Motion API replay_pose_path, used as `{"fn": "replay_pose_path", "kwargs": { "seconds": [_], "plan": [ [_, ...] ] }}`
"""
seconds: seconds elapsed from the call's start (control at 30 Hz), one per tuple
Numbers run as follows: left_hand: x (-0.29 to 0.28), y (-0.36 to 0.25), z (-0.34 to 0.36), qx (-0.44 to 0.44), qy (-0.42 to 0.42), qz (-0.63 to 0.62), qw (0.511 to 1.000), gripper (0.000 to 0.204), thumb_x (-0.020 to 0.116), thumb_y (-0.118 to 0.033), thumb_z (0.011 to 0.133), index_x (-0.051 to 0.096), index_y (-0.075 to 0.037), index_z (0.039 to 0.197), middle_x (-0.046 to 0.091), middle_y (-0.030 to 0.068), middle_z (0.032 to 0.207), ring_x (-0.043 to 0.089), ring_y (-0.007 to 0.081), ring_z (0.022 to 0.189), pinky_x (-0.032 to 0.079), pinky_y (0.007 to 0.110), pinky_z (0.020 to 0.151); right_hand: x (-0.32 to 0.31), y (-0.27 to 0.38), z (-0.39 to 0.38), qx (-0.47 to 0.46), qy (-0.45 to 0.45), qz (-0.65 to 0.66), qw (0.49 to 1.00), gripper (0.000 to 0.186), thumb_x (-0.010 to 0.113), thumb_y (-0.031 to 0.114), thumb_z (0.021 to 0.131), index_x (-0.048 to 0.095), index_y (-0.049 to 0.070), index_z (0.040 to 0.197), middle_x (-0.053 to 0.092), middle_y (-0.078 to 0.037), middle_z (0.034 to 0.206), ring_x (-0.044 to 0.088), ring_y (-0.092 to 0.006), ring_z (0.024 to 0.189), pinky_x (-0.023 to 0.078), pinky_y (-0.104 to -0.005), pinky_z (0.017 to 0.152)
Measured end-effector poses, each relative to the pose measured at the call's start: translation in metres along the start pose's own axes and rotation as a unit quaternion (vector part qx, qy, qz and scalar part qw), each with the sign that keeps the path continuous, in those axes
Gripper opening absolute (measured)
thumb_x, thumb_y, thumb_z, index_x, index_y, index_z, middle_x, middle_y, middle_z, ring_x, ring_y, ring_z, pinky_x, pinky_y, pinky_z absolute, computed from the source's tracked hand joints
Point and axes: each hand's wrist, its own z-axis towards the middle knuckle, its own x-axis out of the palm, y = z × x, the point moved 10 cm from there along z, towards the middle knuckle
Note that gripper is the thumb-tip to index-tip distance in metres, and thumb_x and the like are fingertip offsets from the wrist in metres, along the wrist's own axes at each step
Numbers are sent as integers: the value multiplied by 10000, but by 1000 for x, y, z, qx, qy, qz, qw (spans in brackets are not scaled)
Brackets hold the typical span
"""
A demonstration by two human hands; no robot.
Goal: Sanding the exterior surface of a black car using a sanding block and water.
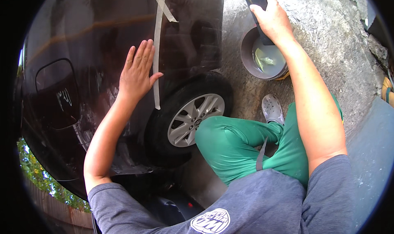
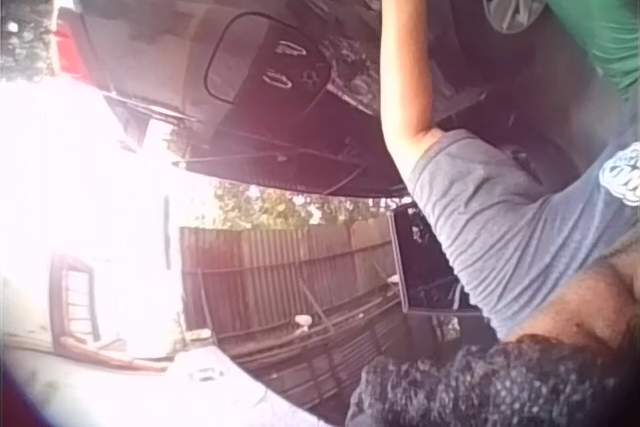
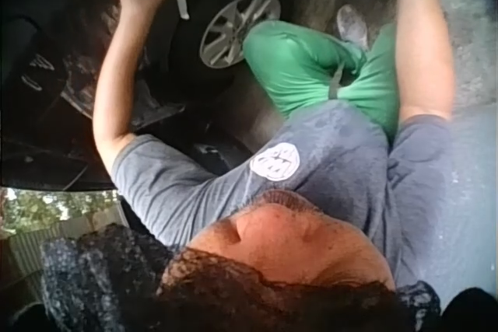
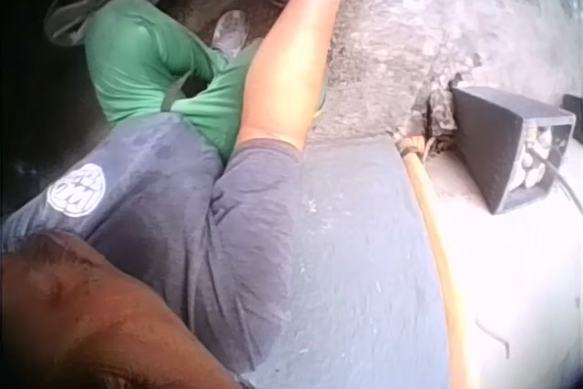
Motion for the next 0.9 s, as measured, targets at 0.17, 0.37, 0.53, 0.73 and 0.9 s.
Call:
{"fn": "replay_pose_path", "kwargs": {
  "seconds": [0.17, 0.37, 0.53, 0.73, 0.9],
  "plan": [
    [5, -9, -24, -11, 11, 10, 1000, 928, 505, -669, 897, 339, -60, 1577, 263, 56, 1674, 169, 204, 1568, 105, 434, 1297, -1, -4, 1, -6, 1, -7, 1000, 543, 668, 407, 915, 582, 72, 1334, 692, -202, 1209, 663, -347, 1139, 497, -417, 984],
    [14, -21, -62, -14, 38, -6, 999, 918, 513, -650, 901, 345, -47, 1573, 259, 66, 1677, 166, 207, 1570, 109, 440, 1294, -3, -4, 4, -31, -3, -23, 999, 540, 667, 392, 920, 580, 71, 1344, 684, -204, 1214, 664, -343, 1138, 501, -408, 978],
    [17, -27, -98, -15, 57, -39, 997, 860, 475, -607, 945, 342, -36, 1574, 249, 82, 1685, 162, 217, 1576, 86, 462, 1289, -7, -11, 4, -17, -10, -23, 1000, 581, 673, 406, 916, 564, 64, 1372, 677, -205, 1229, 660, -338, 1143, 496, -404, 988],
    [-3, 7, -59, -23, 7, -2, 1000, 838, 474, -588, 955, 319, -64, 1590, 253, 48, 1686, 171, 195, 1573, 81, 471, 1289, -10, -10, 3, -31, -17, -28, 999, 601, 679, 403, 915, 551, 61, 1393, 674, -196, 1256, 655, -321, 1161, 487, -391, 1008],
    [-31, 46, 2, -38, -96, 40, 994, 803, 460, -590, 984, 325, -79, 1588, 281, 35, 1676, 207, 177, 1561, 120, 448, 1282, -2, -3, -1, -31, 11, 3, 999, 566, 675, 372, 923, 557, 51, 1374, 691, -192, 1218, 667, -303, 1129, 495, -384, 991]
  ]
}}
